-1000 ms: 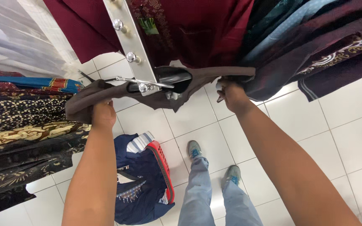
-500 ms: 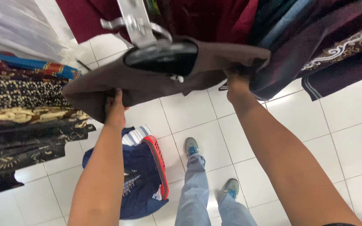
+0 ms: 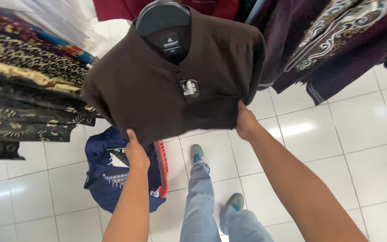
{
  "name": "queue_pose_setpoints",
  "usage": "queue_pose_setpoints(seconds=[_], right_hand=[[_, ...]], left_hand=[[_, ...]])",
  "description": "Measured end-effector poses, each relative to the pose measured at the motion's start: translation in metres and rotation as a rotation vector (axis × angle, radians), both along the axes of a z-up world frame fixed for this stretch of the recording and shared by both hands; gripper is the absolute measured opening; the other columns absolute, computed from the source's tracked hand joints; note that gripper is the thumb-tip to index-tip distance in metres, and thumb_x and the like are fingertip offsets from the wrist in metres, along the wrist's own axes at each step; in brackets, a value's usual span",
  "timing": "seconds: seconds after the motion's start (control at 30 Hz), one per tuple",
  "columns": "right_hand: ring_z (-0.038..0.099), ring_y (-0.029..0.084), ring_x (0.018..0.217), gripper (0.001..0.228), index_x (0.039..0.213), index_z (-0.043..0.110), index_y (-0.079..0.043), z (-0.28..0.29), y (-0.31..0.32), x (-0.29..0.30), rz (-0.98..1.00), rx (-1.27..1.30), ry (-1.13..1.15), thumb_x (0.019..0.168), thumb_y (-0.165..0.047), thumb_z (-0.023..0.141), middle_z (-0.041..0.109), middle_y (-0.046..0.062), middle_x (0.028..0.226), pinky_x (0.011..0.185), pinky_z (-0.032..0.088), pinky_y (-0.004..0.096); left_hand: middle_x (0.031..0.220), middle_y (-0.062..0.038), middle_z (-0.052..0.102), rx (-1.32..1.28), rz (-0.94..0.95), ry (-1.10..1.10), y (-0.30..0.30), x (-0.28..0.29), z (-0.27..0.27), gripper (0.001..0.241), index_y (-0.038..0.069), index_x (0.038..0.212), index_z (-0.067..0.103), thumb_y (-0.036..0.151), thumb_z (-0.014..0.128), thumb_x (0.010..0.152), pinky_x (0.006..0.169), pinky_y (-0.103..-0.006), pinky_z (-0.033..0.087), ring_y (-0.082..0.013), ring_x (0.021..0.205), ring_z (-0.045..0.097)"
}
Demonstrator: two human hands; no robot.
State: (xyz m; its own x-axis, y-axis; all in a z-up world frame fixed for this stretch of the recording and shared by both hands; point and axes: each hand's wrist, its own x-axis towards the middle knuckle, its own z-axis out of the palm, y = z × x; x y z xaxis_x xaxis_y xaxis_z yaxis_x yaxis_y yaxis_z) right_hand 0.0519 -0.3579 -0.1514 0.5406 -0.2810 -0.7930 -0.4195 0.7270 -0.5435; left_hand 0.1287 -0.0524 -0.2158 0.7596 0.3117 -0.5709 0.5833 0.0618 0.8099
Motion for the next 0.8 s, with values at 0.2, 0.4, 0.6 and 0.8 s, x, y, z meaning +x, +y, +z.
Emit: queue_pose_setpoints(seconds=[0.2, 0.4, 0.6, 0.8], right_hand=[[0.021, 0.036, 0.138, 0.066, 0.139, 0.031, 0.007, 0.039, 0.015, -0.113, 0.130, -0.104, -0.105, 0.095, -0.041, 0.043, 0.027, 0.026, 0.146, 0.115, 0.018, 0.048], [0.032, 0.047, 0.130, 0.078, 0.133, 0.046, 0.006, 0.079, 0.018, -0.218, 0.396, 0.056, -0.114, 0.062, -0.009, 0.074, 0.044, 0.032, 0.136, 0.107, 0.026, 0.055], [0.061, 0.026, 0.113, 0.061, 0.120, 0.060, -0.007, 0.156, 0.025, -0.268, 0.756, -0.556, -0.101, 0.068, -0.039, 0.064, 0.066, 0.009, 0.120, 0.096, 0.046, 0.039], [0.061, 0.038, 0.099, 0.030, 0.104, 0.064, 0.002, 0.136, 0.015, -0.315, 0.198, -0.299, 0.023, 0.076, -0.004, 0.071, 0.066, 0.023, 0.098, 0.086, 0.045, 0.056]], left_hand=[[0.124, -0.012, 0.057, 0.203, -0.307, -0.207, 0.041, -0.104, 0.055, 0.057, 0.007, 0.125, 0.056, 0.022, 0.079, 0.075, 0.095, -0.0475, 0.041, -0.0285, 0.119, 0.050], [0.116, -0.018, 0.064, 0.014, -0.388, 0.000, 0.074, -0.182, 0.127, 0.038, -0.004, 0.109, 0.066, 0.018, 0.075, 0.079, 0.094, -0.0452, 0.044, -0.0303, 0.111, 0.057], [0.121, -0.013, 0.062, -0.026, -0.328, 0.094, 0.071, -0.225, 0.249, 0.048, 0.000, 0.123, 0.056, 0.011, 0.064, 0.077, 0.096, -0.0336, 0.045, -0.0251, 0.109, 0.057], [0.111, -0.023, 0.064, 0.132, -0.435, -0.019, 0.109, -0.246, 0.225, 0.040, -0.003, 0.113, 0.063, 0.027, 0.068, 0.087, 0.086, -0.0500, 0.048, -0.0352, 0.107, 0.059]])
